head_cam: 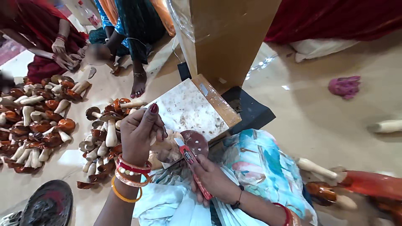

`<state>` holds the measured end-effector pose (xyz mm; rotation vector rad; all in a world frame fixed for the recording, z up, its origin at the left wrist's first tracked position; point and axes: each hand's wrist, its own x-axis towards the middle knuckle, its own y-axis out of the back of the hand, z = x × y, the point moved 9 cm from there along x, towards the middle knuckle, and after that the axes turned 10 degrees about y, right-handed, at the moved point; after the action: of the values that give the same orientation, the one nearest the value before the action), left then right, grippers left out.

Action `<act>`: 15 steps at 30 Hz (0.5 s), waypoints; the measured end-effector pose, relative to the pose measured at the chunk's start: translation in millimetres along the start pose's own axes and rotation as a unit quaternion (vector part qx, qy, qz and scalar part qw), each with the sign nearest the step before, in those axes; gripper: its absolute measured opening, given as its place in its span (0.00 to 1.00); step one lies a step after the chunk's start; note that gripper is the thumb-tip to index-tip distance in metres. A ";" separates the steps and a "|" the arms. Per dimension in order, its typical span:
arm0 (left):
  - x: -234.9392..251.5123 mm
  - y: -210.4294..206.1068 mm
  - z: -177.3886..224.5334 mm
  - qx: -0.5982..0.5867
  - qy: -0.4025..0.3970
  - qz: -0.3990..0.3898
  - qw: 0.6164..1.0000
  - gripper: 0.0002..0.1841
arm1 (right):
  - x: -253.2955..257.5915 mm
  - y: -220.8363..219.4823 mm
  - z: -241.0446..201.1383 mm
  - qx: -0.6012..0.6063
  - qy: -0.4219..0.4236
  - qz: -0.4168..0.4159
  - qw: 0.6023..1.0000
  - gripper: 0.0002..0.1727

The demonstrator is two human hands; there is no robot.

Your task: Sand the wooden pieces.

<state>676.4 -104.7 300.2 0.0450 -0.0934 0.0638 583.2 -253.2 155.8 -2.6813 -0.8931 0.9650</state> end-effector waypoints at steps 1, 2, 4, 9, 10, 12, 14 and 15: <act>0.0 -0.2 0.0 -0.004 -0.002 0.000 1.000 0.20 | -0.8 0.3 -0.4 -0.040 -0.008 0.001 0.999 0.16; -0.3 -0.3 -0.1 -0.007 -0.004 0.000 1.000 0.20 | -1.3 -0.5 -1.4 -0.067 -0.017 -0.001 0.998 0.16; -1.1 -0.2 -0.3 -0.008 -0.005 0.005 1.000 0.20 | -1.1 -2.7 -4.8 -0.099 -0.037 -0.013 0.994 0.17; -2.4 1.5 -3.0 -0.023 0.002 0.002 1.000 0.20 | 5.5 -16.6 -12.8 -0.057 -0.073 -0.037 0.995 0.16; -2.2 1.5 -3.1 -0.025 0.000 -0.002 1.000 0.19 | 8.4 -19.9 -13.9 -0.006 -0.068 -0.043 0.997 0.16; -1.3 2.0 -2.0 -0.021 -0.004 -0.010 1.000 0.19 | 13.7 -22.2 -16.4 0.113 -0.046 -0.079 0.989 0.18; 1.5 3.7 -2.2 -0.014 -0.002 -0.012 1.000 0.19 | 15.2 -18.5 -19.6 0.191 -0.023 -0.100 0.976 0.21; 2.9 5.0 -2.5 -0.012 0.000 -0.014 1.000 0.19 | 14.9 -14.2 -21.1 0.189 -0.006 -0.092 0.978 0.22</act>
<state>679.2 -99.4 298.1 0.0219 -0.0938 0.0348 598.6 -231.8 169.0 -2.2366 -0.8432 0.9939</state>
